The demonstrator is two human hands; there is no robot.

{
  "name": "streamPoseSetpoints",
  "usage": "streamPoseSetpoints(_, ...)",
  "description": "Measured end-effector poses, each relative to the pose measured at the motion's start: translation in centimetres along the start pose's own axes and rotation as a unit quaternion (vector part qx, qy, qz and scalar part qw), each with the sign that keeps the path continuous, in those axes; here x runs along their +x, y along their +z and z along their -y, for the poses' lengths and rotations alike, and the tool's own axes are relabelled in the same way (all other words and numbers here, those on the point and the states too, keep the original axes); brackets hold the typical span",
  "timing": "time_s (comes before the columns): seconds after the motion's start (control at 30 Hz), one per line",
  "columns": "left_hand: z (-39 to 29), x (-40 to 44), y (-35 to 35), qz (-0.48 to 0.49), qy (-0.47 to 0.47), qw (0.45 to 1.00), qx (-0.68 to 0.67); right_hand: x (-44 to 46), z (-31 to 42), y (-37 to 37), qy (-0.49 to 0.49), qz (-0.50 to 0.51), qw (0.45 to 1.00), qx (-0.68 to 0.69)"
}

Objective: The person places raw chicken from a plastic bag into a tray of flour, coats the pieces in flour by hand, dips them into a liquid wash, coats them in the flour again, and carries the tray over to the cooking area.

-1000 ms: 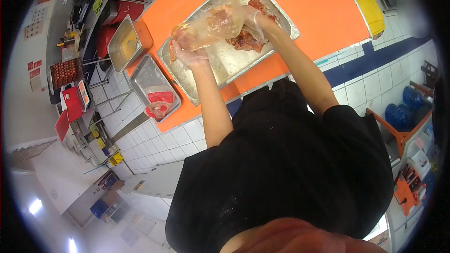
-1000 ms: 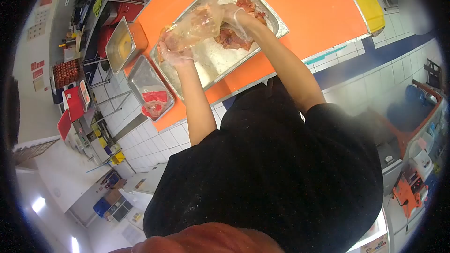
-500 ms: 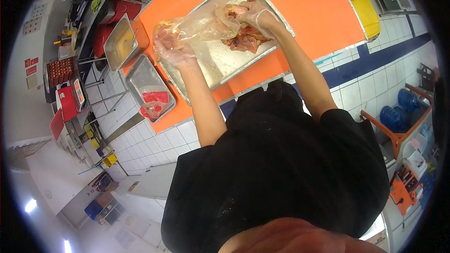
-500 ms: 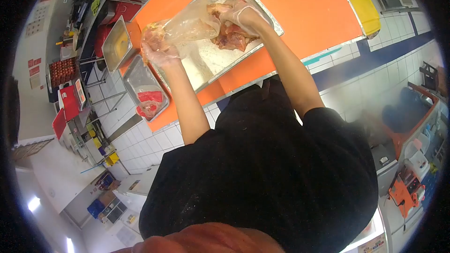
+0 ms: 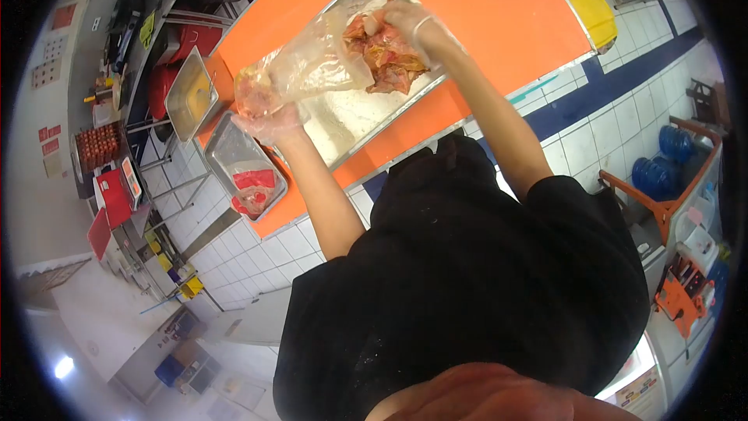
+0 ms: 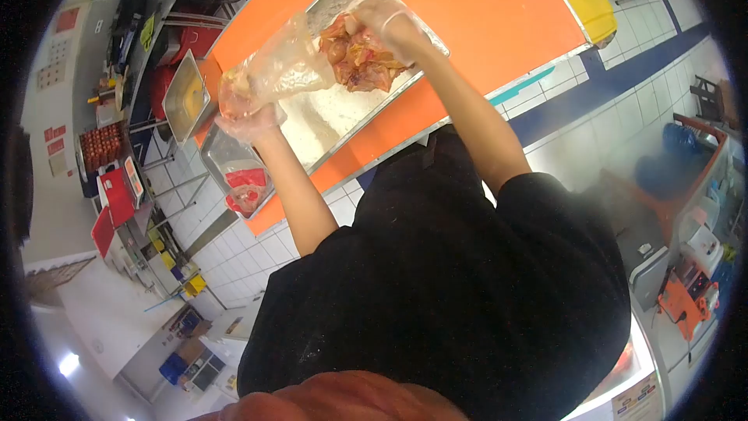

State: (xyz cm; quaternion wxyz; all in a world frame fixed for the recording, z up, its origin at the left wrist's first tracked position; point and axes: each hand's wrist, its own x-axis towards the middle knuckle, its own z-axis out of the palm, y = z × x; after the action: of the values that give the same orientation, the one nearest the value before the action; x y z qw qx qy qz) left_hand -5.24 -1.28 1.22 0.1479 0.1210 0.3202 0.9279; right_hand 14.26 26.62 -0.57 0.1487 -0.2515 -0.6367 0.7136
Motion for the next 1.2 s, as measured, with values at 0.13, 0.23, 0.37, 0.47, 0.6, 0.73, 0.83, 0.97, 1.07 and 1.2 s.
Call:
streamPoseSetpoints(0.13, 0.8, -1.6, 0.3, -0.093, -0.051, 0.994, -0.001, -3.4, 0.8, 6.4, -0.075, 0.064, 0.995, 0.023)
streamPoseSetpoints(0.23, 1.5, -3.0, 0.5, -0.091, -0.116, 0.989, -0.001, -1.2, -1.1, 10.4, -0.161, 0.123, 0.978, 0.051)
streamPoseSetpoints(0.37, 2.0, -5.2, -0.1, -0.106, -0.148, 0.983, 0.017, -3.0, 6.1, 9.2, -0.141, 0.215, 0.938, -0.233)
streamPoseSetpoints(0.47, 2.8, -4.9, -10.2, 0.113, -0.212, 0.962, -0.127, -1.7, 3.5, 11.2, -0.131, 0.206, 0.916, -0.318)
streamPoseSetpoints(0.6, 1.6, -8.6, -5.5, -0.092, -0.207, 0.974, -0.023, -0.4, 4.1, 12.0, -0.136, 0.275, 0.890, -0.339)
streamPoseSetpoints(0.73, 0.3, -9.3, -4.4, -0.070, -0.241, 0.965, -0.081, -0.5, 4.4, 10.3, -0.085, 0.332, 0.920, -0.190)
streamPoseSetpoints(0.83, -1.2, -10.0, -2.4, -0.163, -0.278, 0.946, -0.034, -0.6, 3.1, 8.9, -0.062, 0.351, 0.933, -0.049)
streamPoseSetpoints(0.97, -0.4, -8.1, -2.9, -0.072, -0.257, 0.964, -0.021, -0.7, 0.9, 8.6, 0.041, 0.322, 0.942, 0.088)
streamPoseSetpoints(1.07, 2.3, -6.8, -9.9, 0.021, -0.245, 0.968, -0.057, -0.6, 0.1, 8.2, 0.094, 0.292, 0.938, 0.161)
streamPoseSetpoints(1.2, 2.3, -7.4, 2.8, -0.170, -0.216, 0.954, 0.117, 0.3, -0.3, 7.3, 0.128, 0.259, 0.931, 0.224)
